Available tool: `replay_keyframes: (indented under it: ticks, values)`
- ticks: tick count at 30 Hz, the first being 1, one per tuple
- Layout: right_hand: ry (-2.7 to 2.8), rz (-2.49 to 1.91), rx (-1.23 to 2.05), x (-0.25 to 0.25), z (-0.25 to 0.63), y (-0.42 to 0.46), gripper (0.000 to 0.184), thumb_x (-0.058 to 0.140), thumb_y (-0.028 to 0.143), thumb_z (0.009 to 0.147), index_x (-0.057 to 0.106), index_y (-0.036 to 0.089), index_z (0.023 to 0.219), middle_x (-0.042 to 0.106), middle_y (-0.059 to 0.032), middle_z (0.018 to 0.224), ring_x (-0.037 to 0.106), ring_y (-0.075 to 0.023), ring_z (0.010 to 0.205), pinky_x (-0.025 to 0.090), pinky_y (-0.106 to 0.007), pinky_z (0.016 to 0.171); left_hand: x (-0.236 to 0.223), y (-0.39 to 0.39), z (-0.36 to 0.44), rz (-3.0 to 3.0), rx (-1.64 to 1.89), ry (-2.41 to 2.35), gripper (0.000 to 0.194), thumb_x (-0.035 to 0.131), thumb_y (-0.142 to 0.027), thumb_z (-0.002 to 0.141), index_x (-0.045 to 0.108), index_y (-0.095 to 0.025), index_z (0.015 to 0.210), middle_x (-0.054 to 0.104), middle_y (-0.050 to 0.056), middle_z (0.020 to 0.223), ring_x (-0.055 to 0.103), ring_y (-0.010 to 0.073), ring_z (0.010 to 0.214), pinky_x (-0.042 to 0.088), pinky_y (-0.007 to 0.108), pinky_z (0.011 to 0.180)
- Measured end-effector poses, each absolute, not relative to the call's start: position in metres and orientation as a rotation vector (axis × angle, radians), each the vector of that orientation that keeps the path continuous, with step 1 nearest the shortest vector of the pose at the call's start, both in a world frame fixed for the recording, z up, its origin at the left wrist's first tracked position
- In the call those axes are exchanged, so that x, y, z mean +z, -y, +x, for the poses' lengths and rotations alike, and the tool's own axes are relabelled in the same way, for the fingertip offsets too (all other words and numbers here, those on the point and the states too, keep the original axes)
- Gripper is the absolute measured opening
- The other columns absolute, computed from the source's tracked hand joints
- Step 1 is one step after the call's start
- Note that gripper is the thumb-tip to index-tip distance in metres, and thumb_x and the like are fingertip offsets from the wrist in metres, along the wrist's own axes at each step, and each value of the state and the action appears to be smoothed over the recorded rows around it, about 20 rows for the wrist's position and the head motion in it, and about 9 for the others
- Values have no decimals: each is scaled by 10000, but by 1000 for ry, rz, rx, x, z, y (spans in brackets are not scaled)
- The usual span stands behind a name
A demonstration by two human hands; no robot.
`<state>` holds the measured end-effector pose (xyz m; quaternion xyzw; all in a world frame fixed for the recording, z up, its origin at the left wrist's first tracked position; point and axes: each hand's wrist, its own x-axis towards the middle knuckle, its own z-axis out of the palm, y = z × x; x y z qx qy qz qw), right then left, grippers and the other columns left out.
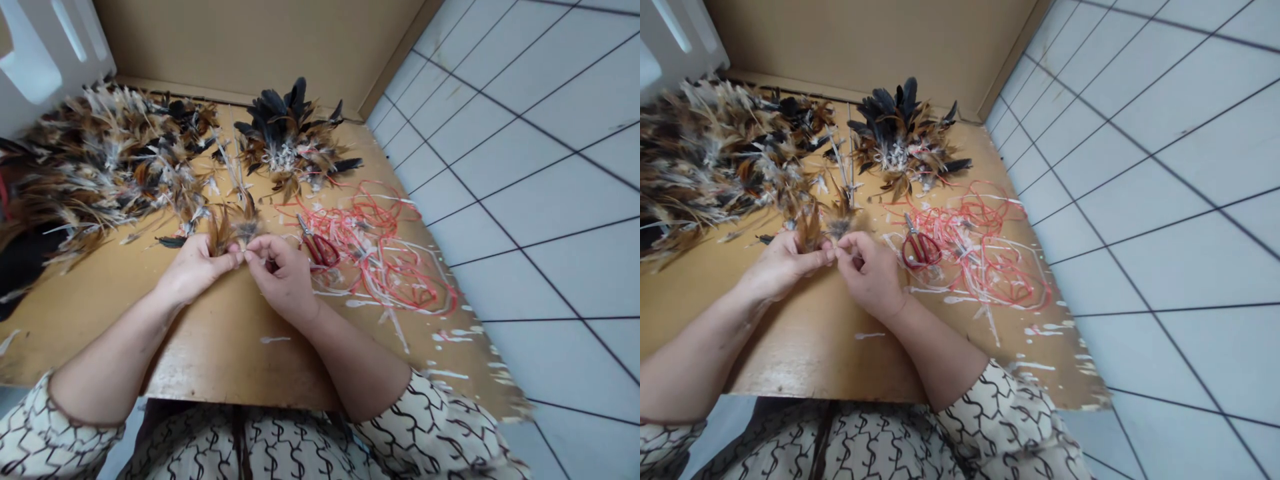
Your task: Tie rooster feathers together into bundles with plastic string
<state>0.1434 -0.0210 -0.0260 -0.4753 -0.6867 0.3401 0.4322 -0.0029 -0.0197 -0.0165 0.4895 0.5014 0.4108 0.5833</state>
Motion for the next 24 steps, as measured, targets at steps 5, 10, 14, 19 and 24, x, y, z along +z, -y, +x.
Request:
replay_keyframes:
  ticks: [5, 10, 14, 19, 24]
  values:
    - [1777, -1218, 802, -31, 144, 18, 60, 507, 226, 773, 557, 201, 752, 494, 44, 538, 418, -92, 493, 327, -242, 518, -17, 20, -4, 1129, 952, -1185, 232, 746, -275, 561, 549, -156, 594, 455, -66, 499, 358, 53, 455, 276, 193, 447]
    - [1832, -1218, 757, -32, 146, 17, 64, 511, 229, 775, 568, 202, 764, 510, 35, 546, 437, -103, 509, 335, -251, 542, -20, 20, -6, 1149, 986, -1166, 212, 744, -262, 580, 564, -152, 605, 500, -44, 556, 423, 72, 525, 329, 194, 495]
    - [1861, -1181, 740, -31, 148, 17, 69, 505, 234, 780, 565, 200, 774, 537, 29, 570, 443, -101, 511, 343, -252, 552, -21, 21, -7, 1174, 984, -1170, 202, 743, -254, 589, 570, -151, 606, 503, -40, 561, 429, 76, 537, 341, 197, 511]
    - [1899, -1159, 717, -31, 149, 17, 88, 495, 235, 791, 574, 198, 794, 573, 14, 612, 483, -107, 538, 358, -251, 567, -20, 20, -7, 1206, 970, -1164, 210, 741, -265, 590, 565, -149, 596, 503, -37, 561, 420, 75, 540, 339, 199, 515]
    - [2047, -1203, 607, -29, 151, 16, 111, 480, 229, 801, 583, 193, 779, 590, 9, 622, 473, -103, 533, 340, -240, 558, -18, 19, -7, 1261, 950, -1195, 243, 744, -294, 567, 554, -143, 576, 484, -40, 557, 410, 78, 544, 330, 204, 515]
